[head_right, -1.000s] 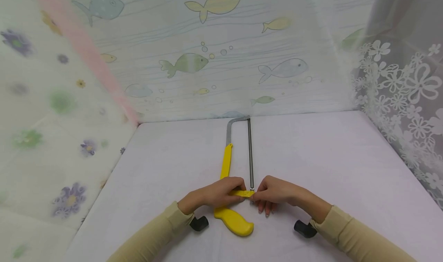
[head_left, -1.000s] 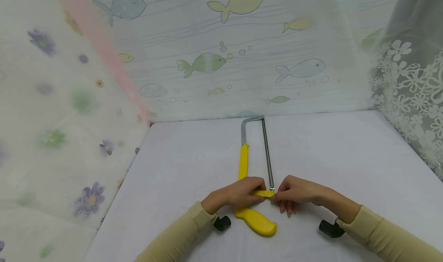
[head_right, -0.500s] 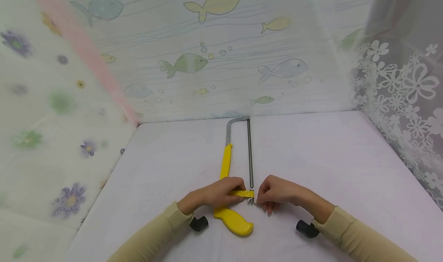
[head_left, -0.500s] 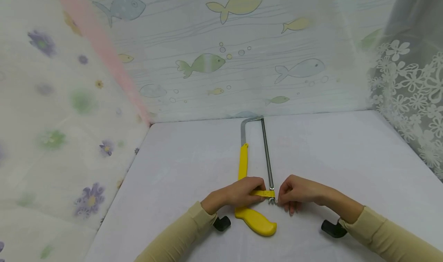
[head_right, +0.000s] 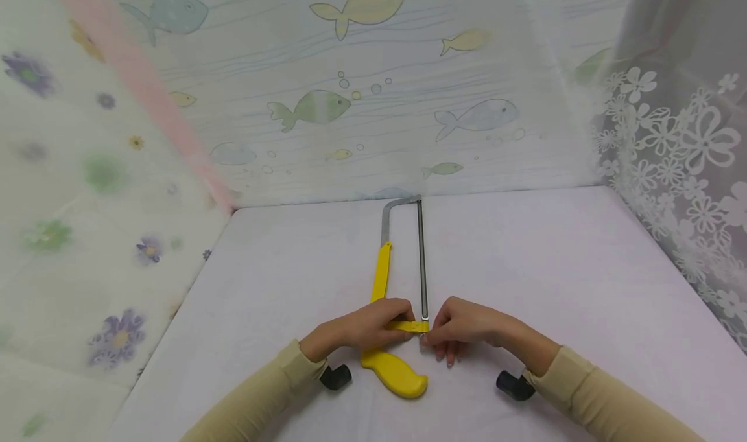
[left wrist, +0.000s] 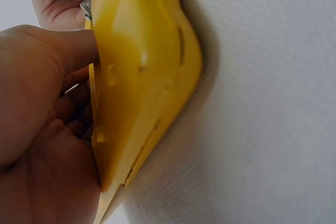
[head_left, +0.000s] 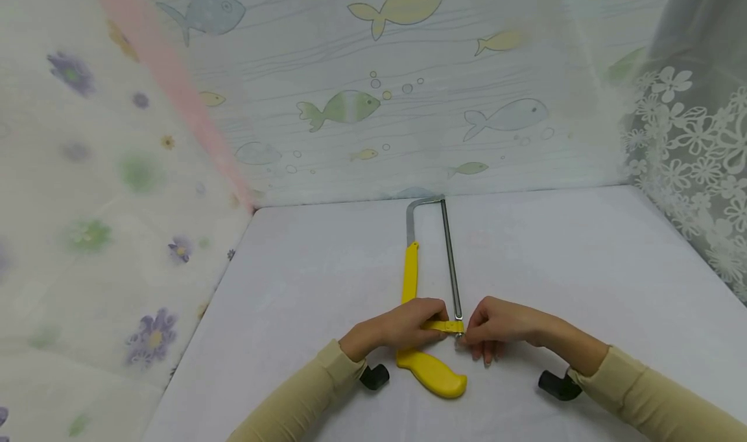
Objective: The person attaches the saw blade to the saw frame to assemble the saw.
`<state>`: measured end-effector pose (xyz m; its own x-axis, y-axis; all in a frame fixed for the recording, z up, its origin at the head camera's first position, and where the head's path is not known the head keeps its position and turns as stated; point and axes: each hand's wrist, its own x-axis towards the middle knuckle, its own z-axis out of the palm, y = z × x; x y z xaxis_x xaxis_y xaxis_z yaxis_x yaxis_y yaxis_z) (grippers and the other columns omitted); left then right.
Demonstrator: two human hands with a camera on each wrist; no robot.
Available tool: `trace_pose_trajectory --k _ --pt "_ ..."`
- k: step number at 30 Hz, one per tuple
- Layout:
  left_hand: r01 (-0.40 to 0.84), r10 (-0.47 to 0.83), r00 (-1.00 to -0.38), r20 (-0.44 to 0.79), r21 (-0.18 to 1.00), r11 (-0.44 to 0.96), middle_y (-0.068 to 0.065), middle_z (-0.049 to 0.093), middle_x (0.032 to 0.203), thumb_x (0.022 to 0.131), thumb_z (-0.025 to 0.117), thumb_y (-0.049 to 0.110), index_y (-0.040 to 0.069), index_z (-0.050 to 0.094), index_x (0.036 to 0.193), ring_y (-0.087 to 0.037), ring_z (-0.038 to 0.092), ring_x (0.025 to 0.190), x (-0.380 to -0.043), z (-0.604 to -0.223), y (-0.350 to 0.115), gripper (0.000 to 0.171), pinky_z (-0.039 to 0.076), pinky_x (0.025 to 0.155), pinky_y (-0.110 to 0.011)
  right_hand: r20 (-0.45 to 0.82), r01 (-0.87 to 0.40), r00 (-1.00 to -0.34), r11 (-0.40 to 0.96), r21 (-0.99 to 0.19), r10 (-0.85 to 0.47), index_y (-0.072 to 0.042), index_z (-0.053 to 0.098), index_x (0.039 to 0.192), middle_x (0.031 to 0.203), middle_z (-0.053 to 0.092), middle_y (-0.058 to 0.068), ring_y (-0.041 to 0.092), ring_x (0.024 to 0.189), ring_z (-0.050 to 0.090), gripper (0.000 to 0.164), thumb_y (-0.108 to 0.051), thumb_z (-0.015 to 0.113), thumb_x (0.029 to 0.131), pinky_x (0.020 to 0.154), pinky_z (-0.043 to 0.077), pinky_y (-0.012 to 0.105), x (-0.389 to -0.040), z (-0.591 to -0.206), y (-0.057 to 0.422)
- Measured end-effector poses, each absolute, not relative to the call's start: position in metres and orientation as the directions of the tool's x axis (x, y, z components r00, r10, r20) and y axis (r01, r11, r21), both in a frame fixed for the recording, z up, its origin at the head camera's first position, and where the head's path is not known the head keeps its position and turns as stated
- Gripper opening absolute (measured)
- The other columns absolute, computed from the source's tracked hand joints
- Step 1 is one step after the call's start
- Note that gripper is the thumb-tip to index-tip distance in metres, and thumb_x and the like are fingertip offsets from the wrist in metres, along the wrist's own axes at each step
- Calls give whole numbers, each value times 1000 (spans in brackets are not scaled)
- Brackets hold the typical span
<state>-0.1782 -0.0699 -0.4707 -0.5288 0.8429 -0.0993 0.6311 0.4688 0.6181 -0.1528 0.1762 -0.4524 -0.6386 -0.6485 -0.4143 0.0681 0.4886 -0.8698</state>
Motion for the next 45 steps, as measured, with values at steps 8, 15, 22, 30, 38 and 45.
trace_pose_trajectory --k 8,15,22,30,38,45 --pt "641 848 -523 -92 613 462 8 60 97 102 66 18 13 60 107 -4 51 87 -178 -471 -70 10 44 81 -14 -433 79 -653 512 -855 -622 0 74 81 68 70 10 17 54 66 41 -35 65 100 49 47 23 -151 -450 172" --pt "637 846 -525 -96 614 466 8 59 97 102 66 18 13 60 108 -3 51 87 -179 -471 -70 10 44 81 -15 -440 85 -663 522 -849 -606 0 73 80 66 69 10 15 52 65 38 -33 68 99 47 45 22 -150 -449 169" --pt "635 844 -527 -98 614 468 8 60 97 102 66 18 13 60 107 -3 51 87 -179 -471 -70 10 44 82 -15 -443 85 -668 530 -844 -598 -1 74 79 66 69 9 15 51 64 34 -29 69 97 47 43 21 -151 -449 167" --pt "631 843 -528 -103 617 471 9 60 98 102 66 18 13 60 108 -3 52 87 -179 -472 -70 10 44 82 -15 -438 79 -669 529 -845 -601 -2 74 79 66 69 9 15 52 65 32 -27 68 97 47 45 21 -151 -450 167" --pt "623 839 -533 -111 619 478 8 60 98 101 66 18 13 60 109 -3 52 87 -179 -472 -69 11 45 82 -15 -440 76 -667 532 -843 -601 -1 75 80 67 70 9 14 52 64 29 -23 66 98 48 45 21 -151 -448 170" --pt "626 832 -541 -118 604 493 9 60 98 101 66 19 13 61 110 -3 51 87 -179 -474 -69 12 44 82 -15 -443 78 -666 535 -841 -600 -1 74 82 68 69 8 12 52 63 23 -18 67 95 49 46 21 -152 -449 176"
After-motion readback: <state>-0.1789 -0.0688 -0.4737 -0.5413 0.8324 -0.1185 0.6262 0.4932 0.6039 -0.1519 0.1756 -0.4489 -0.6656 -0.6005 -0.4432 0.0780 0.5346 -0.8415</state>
